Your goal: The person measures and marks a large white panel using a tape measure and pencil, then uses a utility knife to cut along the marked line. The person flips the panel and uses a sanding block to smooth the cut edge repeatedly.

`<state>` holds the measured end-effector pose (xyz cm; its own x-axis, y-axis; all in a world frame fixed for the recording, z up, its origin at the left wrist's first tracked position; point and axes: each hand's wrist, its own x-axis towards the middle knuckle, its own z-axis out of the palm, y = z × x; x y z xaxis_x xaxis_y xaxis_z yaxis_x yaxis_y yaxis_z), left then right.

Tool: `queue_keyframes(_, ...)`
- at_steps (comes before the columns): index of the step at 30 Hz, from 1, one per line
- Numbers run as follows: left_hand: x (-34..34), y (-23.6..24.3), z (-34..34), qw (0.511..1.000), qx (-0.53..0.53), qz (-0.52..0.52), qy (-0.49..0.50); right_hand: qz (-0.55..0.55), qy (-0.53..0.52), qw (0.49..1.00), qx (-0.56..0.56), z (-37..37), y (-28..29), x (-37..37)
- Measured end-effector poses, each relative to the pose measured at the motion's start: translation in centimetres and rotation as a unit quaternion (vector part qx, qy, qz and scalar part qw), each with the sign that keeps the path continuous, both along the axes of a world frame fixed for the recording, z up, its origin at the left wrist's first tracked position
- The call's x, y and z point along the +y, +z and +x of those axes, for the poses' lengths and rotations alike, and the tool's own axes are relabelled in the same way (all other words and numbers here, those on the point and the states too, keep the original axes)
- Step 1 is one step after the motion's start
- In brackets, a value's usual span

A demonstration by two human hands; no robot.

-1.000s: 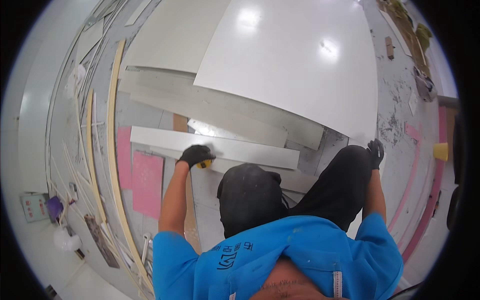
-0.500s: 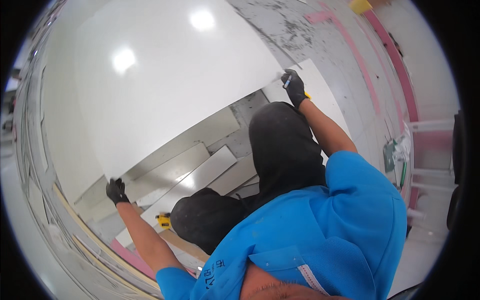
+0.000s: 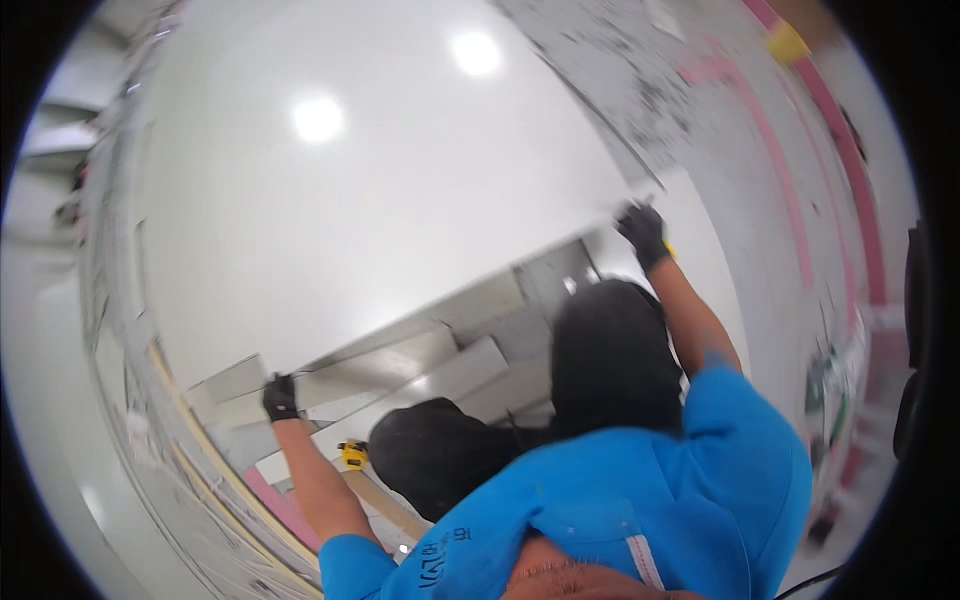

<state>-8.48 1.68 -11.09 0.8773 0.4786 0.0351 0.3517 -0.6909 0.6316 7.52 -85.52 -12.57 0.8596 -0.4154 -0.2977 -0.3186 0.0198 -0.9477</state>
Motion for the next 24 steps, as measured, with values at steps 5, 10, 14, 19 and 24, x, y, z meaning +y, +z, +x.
queue_keyframes(5,-10.2,1.6,-3.7,0.911,-0.036,-0.389,0.134,-0.06,-0.012,0.996,-0.069,2.0,-8.2,-10.6)
queue_keyframes(10,-17.9,3.9,-9.5,0.774,-0.057,-0.583,0.241,0.092,-0.058,0.988,-0.109,5.1,-10.5,-16.1)
queue_keyframes(14,-21.7,5.3,-9.7,0.805,-0.023,-0.552,0.216,-0.053,-0.048,0.991,-0.116,8.3,-9.5,-18.5)
queue_keyframes(19,-21.8,4.8,-13.2,0.989,0.019,-0.145,0.004,0.019,-0.009,0.999,-0.033,10.1,-8.0,-18.3)
queue_keyframes(24,-18.6,6.0,-14.4,0.953,0.08,-0.208,0.205,0.126,0.019,0.99,0.067,10.3,-4.9,-19.3)
